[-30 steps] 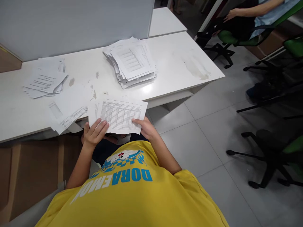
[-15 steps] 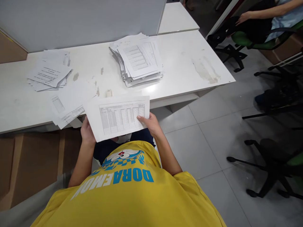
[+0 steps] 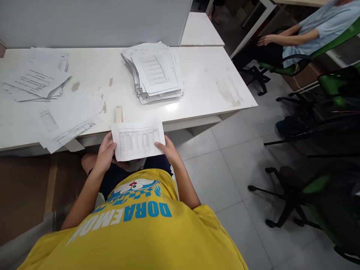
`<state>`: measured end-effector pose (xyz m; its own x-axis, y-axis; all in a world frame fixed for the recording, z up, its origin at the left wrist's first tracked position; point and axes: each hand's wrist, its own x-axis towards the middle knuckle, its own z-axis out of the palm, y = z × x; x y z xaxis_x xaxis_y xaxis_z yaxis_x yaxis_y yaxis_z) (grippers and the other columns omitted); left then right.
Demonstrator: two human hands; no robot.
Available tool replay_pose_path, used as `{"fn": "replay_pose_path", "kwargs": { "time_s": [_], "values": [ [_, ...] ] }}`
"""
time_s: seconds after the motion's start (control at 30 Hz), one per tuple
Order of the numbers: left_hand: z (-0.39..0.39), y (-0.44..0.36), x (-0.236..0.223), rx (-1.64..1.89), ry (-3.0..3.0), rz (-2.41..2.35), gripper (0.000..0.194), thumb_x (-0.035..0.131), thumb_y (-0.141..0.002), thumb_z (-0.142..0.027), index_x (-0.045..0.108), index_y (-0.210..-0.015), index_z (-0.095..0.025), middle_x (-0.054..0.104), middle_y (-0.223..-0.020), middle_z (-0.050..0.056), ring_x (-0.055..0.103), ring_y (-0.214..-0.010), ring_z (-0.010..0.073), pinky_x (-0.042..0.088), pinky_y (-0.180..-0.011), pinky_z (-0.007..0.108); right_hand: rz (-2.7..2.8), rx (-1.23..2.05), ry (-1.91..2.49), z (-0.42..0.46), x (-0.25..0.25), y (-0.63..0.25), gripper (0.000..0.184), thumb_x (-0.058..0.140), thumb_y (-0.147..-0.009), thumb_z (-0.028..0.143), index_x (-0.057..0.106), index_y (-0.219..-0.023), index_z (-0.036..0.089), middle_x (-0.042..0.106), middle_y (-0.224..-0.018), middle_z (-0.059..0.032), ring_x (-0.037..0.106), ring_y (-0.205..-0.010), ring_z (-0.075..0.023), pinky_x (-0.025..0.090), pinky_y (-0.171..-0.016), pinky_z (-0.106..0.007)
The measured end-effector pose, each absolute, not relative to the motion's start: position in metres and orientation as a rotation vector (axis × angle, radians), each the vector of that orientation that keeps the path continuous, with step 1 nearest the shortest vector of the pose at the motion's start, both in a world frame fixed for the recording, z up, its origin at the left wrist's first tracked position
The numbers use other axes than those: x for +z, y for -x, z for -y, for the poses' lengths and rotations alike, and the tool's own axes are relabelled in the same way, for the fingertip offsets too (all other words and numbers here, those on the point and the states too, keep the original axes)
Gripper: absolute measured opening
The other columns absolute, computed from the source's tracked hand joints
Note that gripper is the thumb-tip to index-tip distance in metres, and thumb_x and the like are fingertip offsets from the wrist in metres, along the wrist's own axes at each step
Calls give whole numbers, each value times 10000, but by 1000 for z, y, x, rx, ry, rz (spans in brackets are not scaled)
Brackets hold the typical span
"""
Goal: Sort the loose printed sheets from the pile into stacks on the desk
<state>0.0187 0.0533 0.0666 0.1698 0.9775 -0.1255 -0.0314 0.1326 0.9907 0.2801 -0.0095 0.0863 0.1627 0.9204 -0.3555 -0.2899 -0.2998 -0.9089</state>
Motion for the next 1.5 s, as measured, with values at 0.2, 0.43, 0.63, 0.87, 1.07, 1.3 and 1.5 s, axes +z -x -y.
{"fn": "replay_pose_path", "kwargs": {
  "time_s": [0.2,0.43,0.63,0.87,1.07,1.3,1.5],
  "values": [
    [-57,-22,51,1075,-1255,-1211,725,604,-874,-541,351,-1462,-199,630,-1294,161,612,-1193,286,519,-972,432,706,1377,1338,7,76,-278,493,824,-630,410,654,-1058,233,731,-1122,-54,665,-1055,-267,485,-1002,-450],
    [-51,-25,60,1081,-1325,-1161,729,632,-863,-523,351,-1469,-231,512,-1448,145,503,-1323,277,412,-1102,436,647,1426,1371,8,77,-282,489,823,-610,486,683,-994,217,758,-1032,-61,687,-981,-278,532,-905,-436],
    [-47,-25,70,1111,-1178,-1107,774,716,-807,-477,361,-1450,-232,606,-1319,132,611,-1176,249,507,-968,367,649,1416,1350,12,80,-281,478,817,-617,511,680,-972,221,766,-980,-56,701,-931,-266,538,-879,-418],
    [-50,-24,70,1097,-1108,-1118,628,726,-796,-452,441,-1304,-218,701,-997,72,683,-817,181,550,-717,299,626,1450,1330,16,82,-279,525,788,-633,573,646,-994,220,756,-1000,-69,697,-939,-272,546,-853,-408],
    [-61,-23,72,1040,-1176,-1148,629,695,-807,-452,423,-1317,-203,696,-958,67,677,-790,187,545,-721,322,670,1443,1322,17,76,-282,498,798,-652,482,597,-1033,231,732,-1089,-60,688,-969,-251,527,-919,-420],
    [-83,-20,78,1011,-1193,-1392,836,693,-787,-344,289,-1504,-196,645,-951,46,649,-809,165,501,-759,303,739,1345,1335,6,82,-287,484,746,-710,431,576,-1128,256,689,-1206,-51,662,-1063,-244,505,-987,-420],
    [-90,-19,72,998,-1405,-1434,847,692,-780,-262,294,-1525,-208,614,-944,29,550,-617,98,451,-649,261,761,1336,1368,7,86,-287,470,728,-717,400,582,-1139,254,683,-1216,-55,648,-1095,-257,505,-988,-429]
  ]
}}
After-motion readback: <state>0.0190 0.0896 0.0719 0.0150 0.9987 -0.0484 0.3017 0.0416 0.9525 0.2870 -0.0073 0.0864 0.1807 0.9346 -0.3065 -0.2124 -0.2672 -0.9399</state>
